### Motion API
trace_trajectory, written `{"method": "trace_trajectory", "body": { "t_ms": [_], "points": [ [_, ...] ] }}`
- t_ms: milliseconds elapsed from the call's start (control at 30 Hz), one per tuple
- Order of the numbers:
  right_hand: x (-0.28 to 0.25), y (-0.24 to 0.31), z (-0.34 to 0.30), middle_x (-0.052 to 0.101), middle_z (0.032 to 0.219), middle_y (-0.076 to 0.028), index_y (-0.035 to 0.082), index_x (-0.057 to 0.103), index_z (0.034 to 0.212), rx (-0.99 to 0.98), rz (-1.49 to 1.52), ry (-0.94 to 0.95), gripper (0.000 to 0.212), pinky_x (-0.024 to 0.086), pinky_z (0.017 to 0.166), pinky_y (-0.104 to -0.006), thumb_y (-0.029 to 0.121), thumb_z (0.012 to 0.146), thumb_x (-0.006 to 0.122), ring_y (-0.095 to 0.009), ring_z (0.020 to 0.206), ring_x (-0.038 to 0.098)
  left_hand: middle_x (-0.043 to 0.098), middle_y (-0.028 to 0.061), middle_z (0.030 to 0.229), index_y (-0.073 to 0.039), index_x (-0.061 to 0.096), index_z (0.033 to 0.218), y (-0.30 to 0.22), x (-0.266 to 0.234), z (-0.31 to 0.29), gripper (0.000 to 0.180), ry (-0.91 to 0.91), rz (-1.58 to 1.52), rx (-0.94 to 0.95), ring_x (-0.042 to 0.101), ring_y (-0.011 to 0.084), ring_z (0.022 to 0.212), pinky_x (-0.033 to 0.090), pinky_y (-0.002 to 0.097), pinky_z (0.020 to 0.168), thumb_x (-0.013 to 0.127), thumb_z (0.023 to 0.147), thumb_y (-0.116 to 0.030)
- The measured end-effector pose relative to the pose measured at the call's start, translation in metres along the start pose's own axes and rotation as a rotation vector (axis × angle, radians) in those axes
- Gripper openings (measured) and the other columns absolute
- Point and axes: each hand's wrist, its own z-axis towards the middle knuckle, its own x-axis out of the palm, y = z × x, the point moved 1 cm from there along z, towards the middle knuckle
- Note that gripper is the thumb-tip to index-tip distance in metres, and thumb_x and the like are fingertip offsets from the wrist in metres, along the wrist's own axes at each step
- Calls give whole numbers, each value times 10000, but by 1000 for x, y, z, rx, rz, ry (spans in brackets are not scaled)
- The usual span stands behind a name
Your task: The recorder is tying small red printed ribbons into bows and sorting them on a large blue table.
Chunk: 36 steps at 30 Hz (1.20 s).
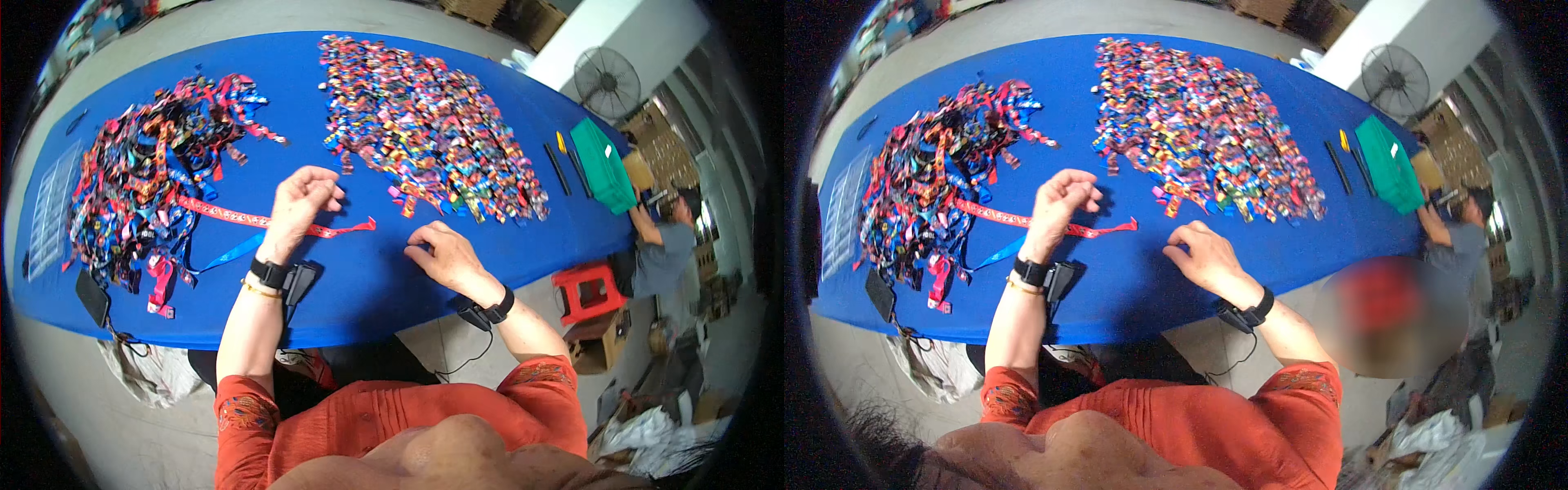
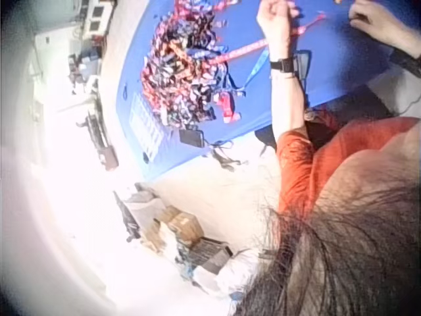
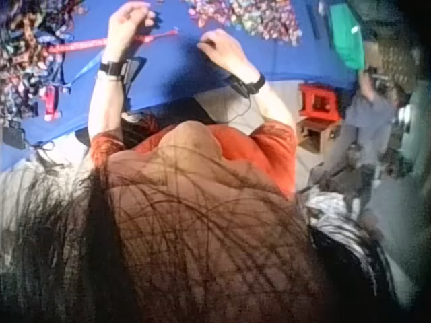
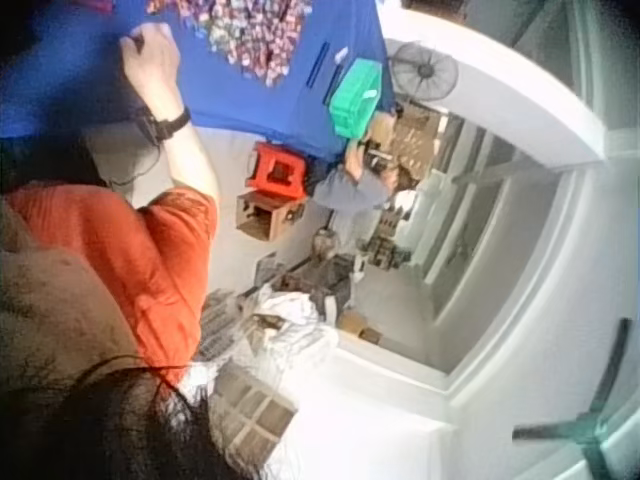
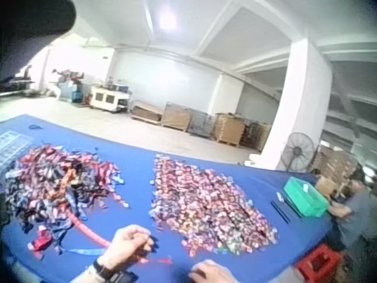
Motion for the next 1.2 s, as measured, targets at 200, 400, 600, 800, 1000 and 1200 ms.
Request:
{"method": "trace_trajectory", "body": {
  "t_ms": [200,400,600,800,1000,1200],
  "points": [
    [7,-79,-64,624,795,-91,77,665,879,147,133,-403,138,501,623,-349,208,898,703,-239,683,621,649,112,828,17,622,909,-121,63,-120,119,58,135,298,608,175,673,485,290,623,648,921,-99],
    [25,-72,-51,623,766,-80,91,642,814,10,55,-628,162,499,572,-382,221,899,687,-277,653,630,653,136,803,10,612,830,-130,-11,-250,143,297,11,478,605,215,616,491,311,590,631,906,-109],
    [35,-75,-46,618,759,-74,123,628,797,35,-63,-702,138,515,571,-414,216,887,676,-306,657,635,656,136,819,10,617,839,-126,36,-255,137,378,9,459,610,219,640,494,314,594,628,907,-110],
    [34,-72,-48,624,778,-76,123,622,821,36,-73,-707,146,526,584,-419,239,901,658,-312,677,642,658,137,835,10,622,849,-131,42,-254,133,457,1,465,615,224,663,497,316,598,626,907,-110],
    [35,-71,-48,618,780,-77,124,619,824,68,-92,-683,148,525,588,-415,241,906,655,-313,677,639,661,137,851,10,627,859,-126,38,-254,130,519,-14,455,620,228,686,500,318,602,623,908,-110],
    [35,-73,-48,628,763,-59,117,651,844,61,-126,-698,90,506,562,-384,187,893,681,-279,655,642,663,138,867,10,633,869,-122,23,-233,128,569,-48,444,625,233,709,503,321,607,621,909,-111]
  ]
}}
